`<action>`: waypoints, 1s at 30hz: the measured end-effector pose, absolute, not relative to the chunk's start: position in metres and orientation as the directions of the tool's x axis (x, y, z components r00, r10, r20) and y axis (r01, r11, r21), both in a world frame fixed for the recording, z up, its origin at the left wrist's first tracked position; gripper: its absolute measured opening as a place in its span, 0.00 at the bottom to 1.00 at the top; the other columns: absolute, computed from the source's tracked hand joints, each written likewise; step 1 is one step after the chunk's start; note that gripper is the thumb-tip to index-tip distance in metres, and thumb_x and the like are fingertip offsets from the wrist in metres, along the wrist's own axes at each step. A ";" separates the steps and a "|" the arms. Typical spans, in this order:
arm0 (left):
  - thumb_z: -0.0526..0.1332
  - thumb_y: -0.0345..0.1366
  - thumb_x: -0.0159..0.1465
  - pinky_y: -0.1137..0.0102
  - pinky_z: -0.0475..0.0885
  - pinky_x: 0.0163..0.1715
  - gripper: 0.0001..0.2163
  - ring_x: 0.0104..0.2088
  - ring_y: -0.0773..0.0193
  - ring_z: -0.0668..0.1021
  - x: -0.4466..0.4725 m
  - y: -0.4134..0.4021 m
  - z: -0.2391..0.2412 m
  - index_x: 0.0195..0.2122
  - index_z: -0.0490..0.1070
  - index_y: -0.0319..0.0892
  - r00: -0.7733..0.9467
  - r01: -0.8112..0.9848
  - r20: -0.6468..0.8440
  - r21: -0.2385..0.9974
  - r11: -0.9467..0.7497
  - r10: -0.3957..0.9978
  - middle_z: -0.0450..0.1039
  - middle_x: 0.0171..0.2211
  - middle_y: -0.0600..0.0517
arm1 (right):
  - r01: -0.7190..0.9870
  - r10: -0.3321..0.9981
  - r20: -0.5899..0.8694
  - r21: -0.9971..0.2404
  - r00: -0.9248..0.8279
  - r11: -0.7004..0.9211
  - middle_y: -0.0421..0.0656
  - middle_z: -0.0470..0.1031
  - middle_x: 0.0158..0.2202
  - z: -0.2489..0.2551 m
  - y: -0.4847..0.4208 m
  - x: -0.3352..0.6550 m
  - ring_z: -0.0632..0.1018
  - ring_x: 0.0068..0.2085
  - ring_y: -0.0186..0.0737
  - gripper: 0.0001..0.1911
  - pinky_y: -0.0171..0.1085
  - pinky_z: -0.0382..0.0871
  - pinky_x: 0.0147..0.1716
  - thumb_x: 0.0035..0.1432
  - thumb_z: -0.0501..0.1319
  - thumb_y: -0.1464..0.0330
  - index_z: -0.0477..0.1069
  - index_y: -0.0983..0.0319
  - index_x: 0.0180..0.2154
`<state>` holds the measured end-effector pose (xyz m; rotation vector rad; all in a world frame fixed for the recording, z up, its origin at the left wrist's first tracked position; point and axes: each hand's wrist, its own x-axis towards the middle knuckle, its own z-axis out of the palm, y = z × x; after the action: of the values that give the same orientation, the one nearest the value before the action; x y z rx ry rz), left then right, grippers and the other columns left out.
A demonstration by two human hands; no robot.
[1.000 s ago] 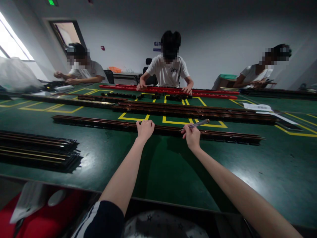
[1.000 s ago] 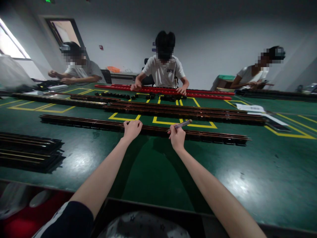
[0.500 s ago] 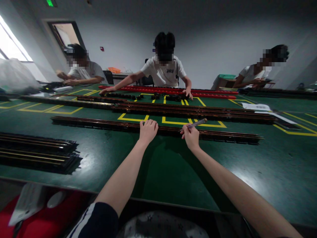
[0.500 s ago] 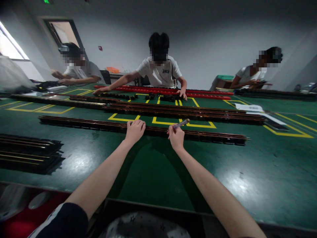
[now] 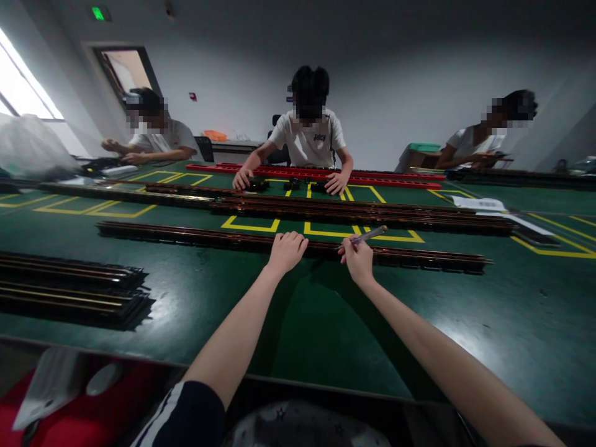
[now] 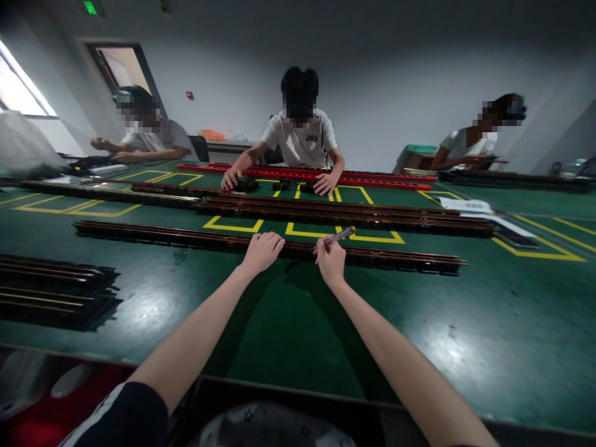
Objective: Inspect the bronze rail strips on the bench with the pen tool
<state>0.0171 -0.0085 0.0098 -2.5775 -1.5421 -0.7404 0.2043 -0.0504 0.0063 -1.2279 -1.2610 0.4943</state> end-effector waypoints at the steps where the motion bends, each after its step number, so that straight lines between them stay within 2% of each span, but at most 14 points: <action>1: 0.41 0.41 0.70 0.58 0.64 0.50 0.21 0.44 0.58 0.76 0.017 -0.008 0.010 0.42 0.73 0.41 0.389 0.845 0.422 0.191 -0.500 0.819 0.76 0.44 0.46 | 0.321 0.843 0.439 -0.883 0.311 0.342 0.41 0.72 0.21 0.006 -0.050 0.204 0.70 0.17 0.32 0.24 0.33 0.67 0.16 0.54 0.56 0.47 0.65 0.61 0.28; 7: 0.41 0.41 0.70 0.57 0.65 0.50 0.21 0.43 0.56 0.76 0.018 -0.007 0.012 0.39 0.74 0.42 0.383 0.866 0.436 0.138 -0.481 0.814 0.76 0.42 0.45 | 0.317 0.841 0.440 -0.884 0.316 0.343 0.41 0.71 0.21 0.006 -0.050 0.204 0.70 0.16 0.32 0.23 0.33 0.67 0.16 0.55 0.56 0.47 0.65 0.61 0.27; 22: 0.41 0.40 0.70 0.57 0.62 0.51 0.22 0.41 0.57 0.77 0.006 -0.005 0.013 0.36 0.75 0.42 0.272 0.881 0.458 0.234 -0.410 0.846 0.77 0.41 0.45 | 0.273 0.887 0.440 -0.878 0.140 0.392 0.42 0.74 0.25 0.004 -0.050 0.203 0.70 0.17 0.30 0.23 0.31 0.65 0.17 0.54 0.57 0.47 0.67 0.62 0.30; 30: 0.43 0.40 0.70 0.57 0.63 0.51 0.21 0.41 0.58 0.77 0.005 -0.006 0.015 0.37 0.75 0.39 0.276 0.878 0.458 0.237 -0.415 0.845 0.77 0.40 0.45 | 0.255 0.881 0.430 -0.890 0.197 0.378 0.42 0.74 0.24 0.005 -0.050 0.203 0.70 0.17 0.30 0.22 0.31 0.65 0.17 0.55 0.57 0.48 0.67 0.62 0.30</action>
<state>0.0054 -0.0065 0.0147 -2.4585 -1.6626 -0.8192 0.2029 -0.0505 0.0046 -1.1427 -1.3393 0.6094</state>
